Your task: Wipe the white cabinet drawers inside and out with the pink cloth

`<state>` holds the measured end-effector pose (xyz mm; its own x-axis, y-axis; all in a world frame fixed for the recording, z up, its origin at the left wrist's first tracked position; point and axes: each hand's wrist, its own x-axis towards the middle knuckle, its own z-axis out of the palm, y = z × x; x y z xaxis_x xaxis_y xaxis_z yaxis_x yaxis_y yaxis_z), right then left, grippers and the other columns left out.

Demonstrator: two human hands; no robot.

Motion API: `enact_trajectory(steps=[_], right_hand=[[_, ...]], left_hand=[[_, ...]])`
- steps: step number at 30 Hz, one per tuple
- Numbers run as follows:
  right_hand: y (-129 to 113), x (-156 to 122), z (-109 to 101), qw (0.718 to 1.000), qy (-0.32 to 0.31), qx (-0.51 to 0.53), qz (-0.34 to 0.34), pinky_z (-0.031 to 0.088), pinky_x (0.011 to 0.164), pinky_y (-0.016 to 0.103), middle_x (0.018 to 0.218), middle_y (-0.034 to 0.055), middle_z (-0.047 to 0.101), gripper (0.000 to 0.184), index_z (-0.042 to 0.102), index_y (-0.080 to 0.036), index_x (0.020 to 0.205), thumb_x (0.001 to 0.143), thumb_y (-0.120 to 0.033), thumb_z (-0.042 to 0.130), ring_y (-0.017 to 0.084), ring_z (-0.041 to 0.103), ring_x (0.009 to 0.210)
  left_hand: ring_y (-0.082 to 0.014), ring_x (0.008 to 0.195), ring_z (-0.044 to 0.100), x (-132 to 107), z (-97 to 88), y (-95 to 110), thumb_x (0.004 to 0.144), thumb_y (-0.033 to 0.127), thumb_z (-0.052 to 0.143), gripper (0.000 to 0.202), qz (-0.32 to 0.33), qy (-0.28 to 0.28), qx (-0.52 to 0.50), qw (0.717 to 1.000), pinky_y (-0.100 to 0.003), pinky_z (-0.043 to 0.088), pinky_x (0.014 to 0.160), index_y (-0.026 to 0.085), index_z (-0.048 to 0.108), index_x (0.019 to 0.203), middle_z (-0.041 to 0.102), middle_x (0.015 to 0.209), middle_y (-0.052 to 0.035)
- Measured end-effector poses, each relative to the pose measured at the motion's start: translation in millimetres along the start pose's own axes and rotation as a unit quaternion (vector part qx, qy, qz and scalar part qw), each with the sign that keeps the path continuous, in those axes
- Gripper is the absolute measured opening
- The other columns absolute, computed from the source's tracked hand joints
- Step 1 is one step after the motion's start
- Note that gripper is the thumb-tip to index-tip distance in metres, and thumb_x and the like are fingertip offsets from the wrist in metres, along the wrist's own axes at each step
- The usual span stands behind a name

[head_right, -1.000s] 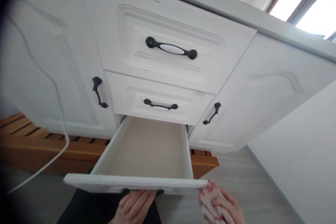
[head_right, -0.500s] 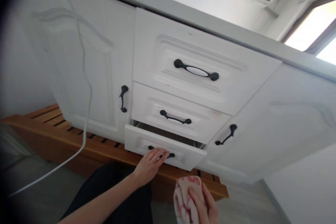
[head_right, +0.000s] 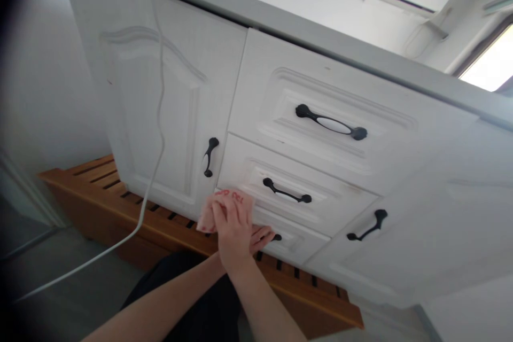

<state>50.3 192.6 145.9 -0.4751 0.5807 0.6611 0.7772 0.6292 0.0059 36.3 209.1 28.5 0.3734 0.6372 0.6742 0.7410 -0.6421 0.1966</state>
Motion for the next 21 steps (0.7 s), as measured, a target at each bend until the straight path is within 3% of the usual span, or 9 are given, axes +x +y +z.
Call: enact_trajectory(steps=[3,5,7,10,12,13,15,17,21], right_hand=[[-6.4,36.7,37.6,0.998,-0.011,-0.049,-0.043,0.043,0.093,0.039,0.130,0.0021,0.062,0.028,0.058,-0.025,0.126,0.101,-0.026,0.047,0.022,0.051,0.119],[-4.4,45.2,48.6,0.994,-0.018,-0.083,-0.074,0.043,0.089,0.037,0.133,-0.0007,0.061,0.029,0.058,-0.023,0.127,0.103,-0.027,0.041,0.019,0.050,0.116],[4.0,40.9,46.5,0.991,-0.030,-0.102,-0.080,0.042,0.087,0.037,0.137,-0.0020,0.059,0.032,0.055,-0.025,0.131,0.103,-0.028,0.040,0.018,0.048,0.115],[28.9,15.0,23.5,0.991,-0.051,-0.112,-0.060,0.040,0.086,0.038,0.137,-0.0010,0.059,0.036,0.051,-0.031,0.137,0.101,-0.033,0.046,0.020,0.046,0.118],[52.7,-11.5,0.5,0.990,-0.053,-0.125,-0.038,0.037,0.089,0.040,0.133,0.0011,0.061,0.041,0.050,-0.033,0.139,0.098,-0.032,0.052,0.022,0.045,0.120],[66.1,-26.7,-12.0,0.989,-0.047,-0.137,-0.024,0.036,0.092,0.041,0.130,0.0022,0.062,0.043,0.051,-0.034,0.139,0.097,-0.030,0.055,0.023,0.045,0.119],[93.7,-59.4,-37.5,0.985,-0.034,-0.169,-0.001,0.034,0.097,0.043,0.125,0.0041,0.064,0.045,0.052,-0.033,0.139,0.095,-0.026,0.057,0.025,0.047,0.116],[120.7,-93.5,-61.8,0.977,-0.029,-0.209,0.027,0.034,0.100,0.045,0.124,0.0062,0.064,0.046,0.054,-0.031,0.138,0.093,-0.021,0.057,0.026,0.048,0.114],[166.8,-157.0,-100.2,0.959,-0.010,-0.272,0.080,0.037,0.103,0.049,0.129,0.0101,0.060,0.048,0.057,-0.029,0.137,0.091,-0.016,0.052,0.029,0.047,0.120]], left_hand=[[-0.0155,0.123,0.057,-0.4,1.5,-6.7,0.098,0.028,0.043,0.052,0.104,-0.037,0.003,0.994,-0.032,0.043,0.106,0.035,0.033,0.149,0.055,0.145,0.0026],[-0.0215,0.127,0.055,-6.8,0.7,-7.3,0.095,0.027,0.047,0.059,0.102,-0.038,0.011,0.994,-0.036,0.041,0.108,0.028,0.030,0.151,0.051,0.149,-0.0028],[-0.0257,0.132,0.051,-23.1,-1.9,-8.2,0.092,0.021,0.048,0.062,0.075,-0.029,0.024,0.996,-0.041,0.039,0.110,0.023,0.030,0.152,0.051,0.149,-0.0082],[-0.0211,0.129,0.054,-66.1,-9.0,-18.4,0.087,0.010,0.046,0.065,0.032,-0.013,0.044,0.998,-0.037,0.040,0.110,0.030,0.038,0.148,0.060,0.139,-0.0045],[-0.0209,0.133,0.050,-100.5,-13.6,-31.1,0.085,0.010,0.046,0.067,0.000,-0.053,0.031,0.998,-0.035,0.042,0.110,0.031,0.038,0.147,0.052,0.148,-0.0034],[-0.0219,0.134,0.049,-117.1,-15.0,-37.7,0.086,0.013,0.046,0.064,-0.036,-0.063,0.018,0.997,-0.037,0.044,0.110,0.029,0.039,0.147,0.047,0.151,-0.0055],[-0.0274,0.131,0.050,-145.7,-14.9,-48.1,0.091,0.026,0.047,0.052,-0.160,-0.029,0.010,0.987,-0.044,0.047,0.108,0.019,0.045,0.142,0.048,0.146,-0.0140],[-0.0307,0.128,0.052,-165.6,-10.8,-52.0,0.093,0.034,0.046,0.047,-0.239,-0.001,-0.009,0.971,-0.050,0.049,0.106,0.014,0.051,0.135,0.051,0.139,-0.0169],[-0.0273,0.122,0.057,-180.7,2.3,-42.0,0.095,0.037,0.041,0.039,-0.288,0.001,-0.090,0.953,-0.050,0.050,0.106,0.022,0.058,0.127,0.057,0.131,-0.0106]])
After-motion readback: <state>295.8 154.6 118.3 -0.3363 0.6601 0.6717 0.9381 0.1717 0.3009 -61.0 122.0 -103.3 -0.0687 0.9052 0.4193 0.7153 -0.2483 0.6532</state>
